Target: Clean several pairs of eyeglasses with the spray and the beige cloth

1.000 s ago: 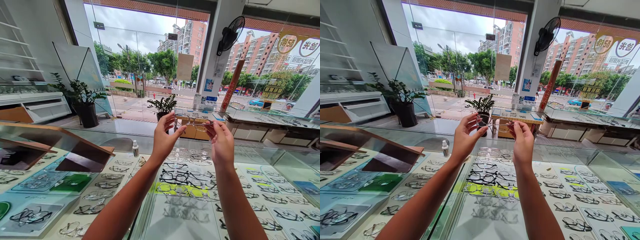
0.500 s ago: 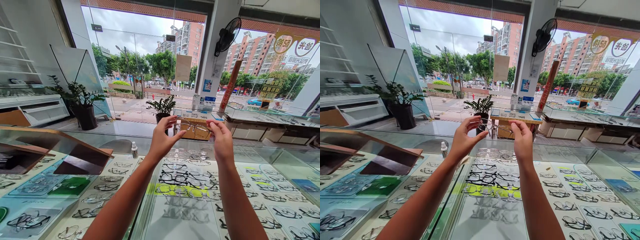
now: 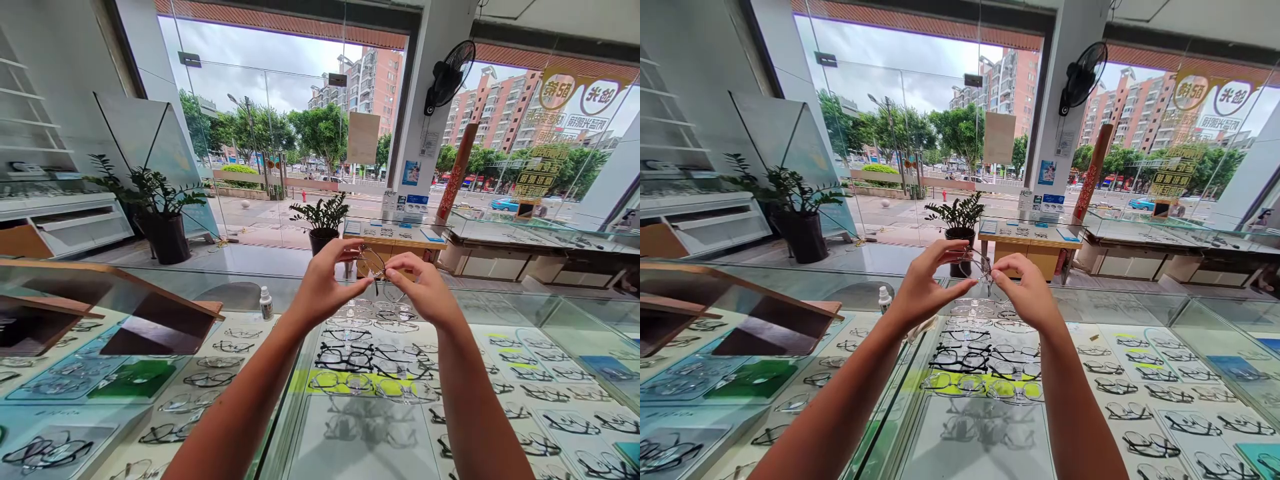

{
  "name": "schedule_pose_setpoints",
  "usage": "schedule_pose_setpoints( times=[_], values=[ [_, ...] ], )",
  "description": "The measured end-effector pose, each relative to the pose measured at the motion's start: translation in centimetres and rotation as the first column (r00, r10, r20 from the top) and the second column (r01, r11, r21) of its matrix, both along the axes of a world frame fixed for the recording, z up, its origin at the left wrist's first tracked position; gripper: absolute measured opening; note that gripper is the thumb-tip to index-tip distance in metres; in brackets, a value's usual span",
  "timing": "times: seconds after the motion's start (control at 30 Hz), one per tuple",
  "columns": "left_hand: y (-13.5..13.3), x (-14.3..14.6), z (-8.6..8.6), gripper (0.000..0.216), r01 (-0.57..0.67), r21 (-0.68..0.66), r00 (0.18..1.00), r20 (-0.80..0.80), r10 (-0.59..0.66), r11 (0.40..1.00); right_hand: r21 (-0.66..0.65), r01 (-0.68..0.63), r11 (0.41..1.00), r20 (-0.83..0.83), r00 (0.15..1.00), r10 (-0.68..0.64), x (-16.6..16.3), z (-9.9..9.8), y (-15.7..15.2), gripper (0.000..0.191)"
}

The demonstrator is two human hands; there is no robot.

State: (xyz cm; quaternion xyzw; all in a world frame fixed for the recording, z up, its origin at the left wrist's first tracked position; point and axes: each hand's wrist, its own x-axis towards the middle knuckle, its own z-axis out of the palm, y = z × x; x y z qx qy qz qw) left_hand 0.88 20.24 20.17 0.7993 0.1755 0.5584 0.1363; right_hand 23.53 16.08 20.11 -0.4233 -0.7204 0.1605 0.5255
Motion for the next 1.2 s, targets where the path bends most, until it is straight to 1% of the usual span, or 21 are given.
schedule_pose_setpoints(
  times=[0.13, 0.2, 0.27, 0.37, 0.5, 0.53, 0.57, 0.6, 0.63, 0.67, 0.7, 0.73, 0.77, 0.83, 0.9, 1.0, 1.03, 1.1, 1.17, 1.2],
  values=[
    [0.4, 0.1, -0.4, 0.060, 0.144, -0.168, 0.988, 0.079, -0.132, 0.975, -0.149, -0.119, 0.982, -0.088, 0.990, 0.107, 0.1, -0.5, 0.5, 0.027],
    [0.7, 0.0, -0.5, 0.060, 0.187, -0.219, 0.981, 0.101, -0.168, 0.958, -0.207, -0.197, 0.958, -0.152, 0.974, 0.167, 0.0, -0.6, 0.5, 0.031],
    [0.8, -0.2, -0.5, 0.061, 0.215, -0.247, 0.975, 0.113, -0.192, 0.945, -0.226, -0.243, 0.943, -0.200, 0.959, 0.199, -0.2, -0.6, 0.5, 0.034],
    [0.8, -0.1, -0.4, 0.062, 0.238, -0.262, 0.969, 0.126, -0.211, 0.935, -0.212, -0.245, 0.946, -0.247, 0.950, 0.191, -0.5, -0.6, 0.6, 0.034],
    [0.9, 0.3, -0.5, 0.066, 0.276, -0.270, 0.959, 0.141, -0.246, 0.922, -0.192, -0.197, 0.961, -0.260, 0.955, 0.143, -0.7, -1.0, 1.4, 0.036],
    [0.9, 0.5, -0.6, 0.068, 0.267, -0.267, 0.960, 0.158, -0.231, 0.926, -0.182, -0.176, 0.967, -0.271, 0.955, 0.122, -0.8, -1.1, 1.6, 0.036],
    [0.9, 0.7, -0.7, 0.069, 0.233, -0.262, 0.964, 0.187, -0.187, 0.937, -0.168, -0.150, 0.974, -0.287, 0.953, 0.098, -0.8, -1.3, 1.8, 0.036],
    [0.9, 0.8, -0.9, 0.066, 0.172, -0.260, 0.967, 0.230, -0.112, 0.950, -0.144, -0.116, 0.983, -0.305, 0.950, 0.067, -0.8, -1.4, 2.0, 0.036],
    [0.8, 1.1, -1.0, 0.059, 0.095, -0.271, 0.962, 0.271, -0.018, 0.958, -0.113, -0.068, 0.991, -0.314, 0.949, 0.029, -0.9, -1.4, 2.1, 0.034],
    [0.7, 1.3, -1.2, 0.047, 0.025, -0.299, 0.953, 0.294, 0.067, 0.954, -0.072, -0.004, 0.997, -0.309, 0.951, -0.019, -1.1, -1.4, 2.1, 0.032],
    [0.6, 1.6, -1.3, 0.035, -0.017, -0.342, 0.948, 0.292, 0.123, 0.939, -0.021, 0.068, 0.997, -0.290, 0.954, -0.071, -1.3, -1.4, 2.0, 0.028],
    [0.4, 1.9, -1.5, 0.026, -0.022, -0.393, 0.953, 0.271, 0.138, 0.919, 0.040, 0.138, 0.990, -0.259, 0.958, -0.123, -1.6, -1.3, 1.9, 0.024],
    [0.3, 2.3, -1.6, 0.025, 0.005, -0.445, 0.963, 0.243, 0.115, 0.896, 0.105, 0.199, 0.974, -0.222, 0.960, -0.172, -2.0, -1.3, 1.7, 0.019],
    [0.1, 3.0, -1.9, 0.030, 0.105, -0.533, 0.974, 0.226, 0.022, 0.839, 0.227, 0.275, 0.934, -0.142, 0.958, -0.248, -2.9, -1.3, 1.2, 0.014],
    [0.1, 3.6, -2.2, 0.036, 0.192, -0.594, 0.959, 0.284, -0.020, 0.781, 0.316, 0.316, 0.895, -0.055, 0.948, -0.315, -3.9, -1.5, 0.8, 0.013],
    [0.4, 4.0, -2.4, 0.039, 0.283, -0.648, 0.924, 0.381, -0.021, 0.707, 0.389, 0.358, 0.849, 0.064, 0.909, -0.412, -5.2, -1.8, 0.4, 0.017],
    [0.5, 4.0, -2.4, 0.039, 0.301, -0.654, 0.914, 0.407, -0.013, 0.694, 0.400, 0.359, 0.843, 0.091, 0.900, -0.426, -5.4, -1.9, 0.3, 0.019],
    [0.7, 3.9, -2.4, 0.039, 0.308, -0.654, 0.898, 0.440, 0.016, 0.691, 0.404, 0.338, 0.850, 0.116, 0.903, -0.415, -5.7, -1.9, 0.1, 0.020],
    [0.9, 3.7, -2.3, 0.038, 0.280, -0.642, 0.897, 0.439, 0.043, 0.713, 0.378, 0.296, 0.877, 0.087, 0.932, -0.352, -5.7, -1.7, -0.1, 0.019],
    [0.9, 3.6, -2.3, 0.037, 0.256, -0.634, 0.905, 0.423, 0.049, 0.730, 0.350, 0.281, 0.894, 0.041, 0.949, -0.314, -5.5, -1.6, -0.2, 0.017]
  ],
)
